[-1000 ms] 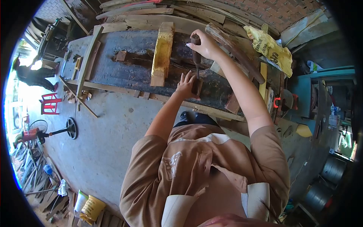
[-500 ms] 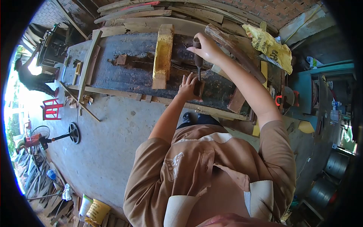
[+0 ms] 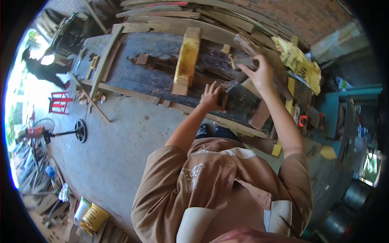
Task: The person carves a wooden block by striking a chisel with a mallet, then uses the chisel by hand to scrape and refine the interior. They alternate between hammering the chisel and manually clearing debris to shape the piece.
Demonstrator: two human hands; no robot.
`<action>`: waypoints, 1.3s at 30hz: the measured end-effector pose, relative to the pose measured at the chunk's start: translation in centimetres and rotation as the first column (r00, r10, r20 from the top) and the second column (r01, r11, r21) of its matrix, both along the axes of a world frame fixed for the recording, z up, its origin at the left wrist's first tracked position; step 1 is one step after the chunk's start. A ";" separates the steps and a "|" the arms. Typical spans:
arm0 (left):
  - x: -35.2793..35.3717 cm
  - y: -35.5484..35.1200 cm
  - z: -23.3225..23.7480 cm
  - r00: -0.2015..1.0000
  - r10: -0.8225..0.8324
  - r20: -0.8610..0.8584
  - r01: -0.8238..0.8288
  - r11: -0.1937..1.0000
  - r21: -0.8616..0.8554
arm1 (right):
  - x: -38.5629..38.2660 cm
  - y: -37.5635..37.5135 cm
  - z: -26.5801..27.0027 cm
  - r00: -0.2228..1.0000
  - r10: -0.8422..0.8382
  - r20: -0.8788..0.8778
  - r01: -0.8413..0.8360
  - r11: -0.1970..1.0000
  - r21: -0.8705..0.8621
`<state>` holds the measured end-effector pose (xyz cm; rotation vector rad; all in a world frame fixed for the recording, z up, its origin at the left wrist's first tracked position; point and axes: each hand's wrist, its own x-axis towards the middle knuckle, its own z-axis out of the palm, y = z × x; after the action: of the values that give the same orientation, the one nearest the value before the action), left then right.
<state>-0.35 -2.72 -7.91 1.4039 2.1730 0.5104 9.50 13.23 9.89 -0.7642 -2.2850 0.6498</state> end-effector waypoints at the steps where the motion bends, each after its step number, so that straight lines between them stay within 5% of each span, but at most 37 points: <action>1: 0.3 0.0 -0.1 1.000 0.026 0.000 -0.026 0.999 0.020 | 0.1 0.0 -0.1 1.000 -0.003 -0.031 0.004 1.000 0.021; 4: 0.7 -0.1 -0.6 0.997 0.072 0.008 -0.073 0.996 0.045 | 0.4 -0.1 -0.3 0.999 -0.005 -0.049 0.012 0.990 0.140; 14: 2.2 -0.1 1.4 0.982 0.156 -0.107 -0.165 0.984 -0.075 | 0.2 -1.8 2.8 0.973 0.092 0.211 -0.097 0.995 0.013; 20: 2.8 -0.3 1.7 0.970 0.219 -0.101 -0.228 0.970 -0.089 | 0.4 -1.3 1.3 0.981 0.176 0.083 -0.183 0.980 0.083; 23: 3.1 -0.3 1.6 0.963 0.246 -0.107 -0.255 0.963 -0.089 | 0.7 -2.0 1.7 0.979 0.157 0.129 -0.153 0.987 -0.044; 39: 3.4 -0.6 2.5 0.950 0.274 -0.149 -0.289 0.953 -0.089 | 2.3 -2.1 0.4 0.991 0.120 0.053 -0.124 0.989 0.078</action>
<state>3.03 -3.29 -5.42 1.1032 2.4894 0.3973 11.83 11.14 10.30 -0.6109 -2.4015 0.5949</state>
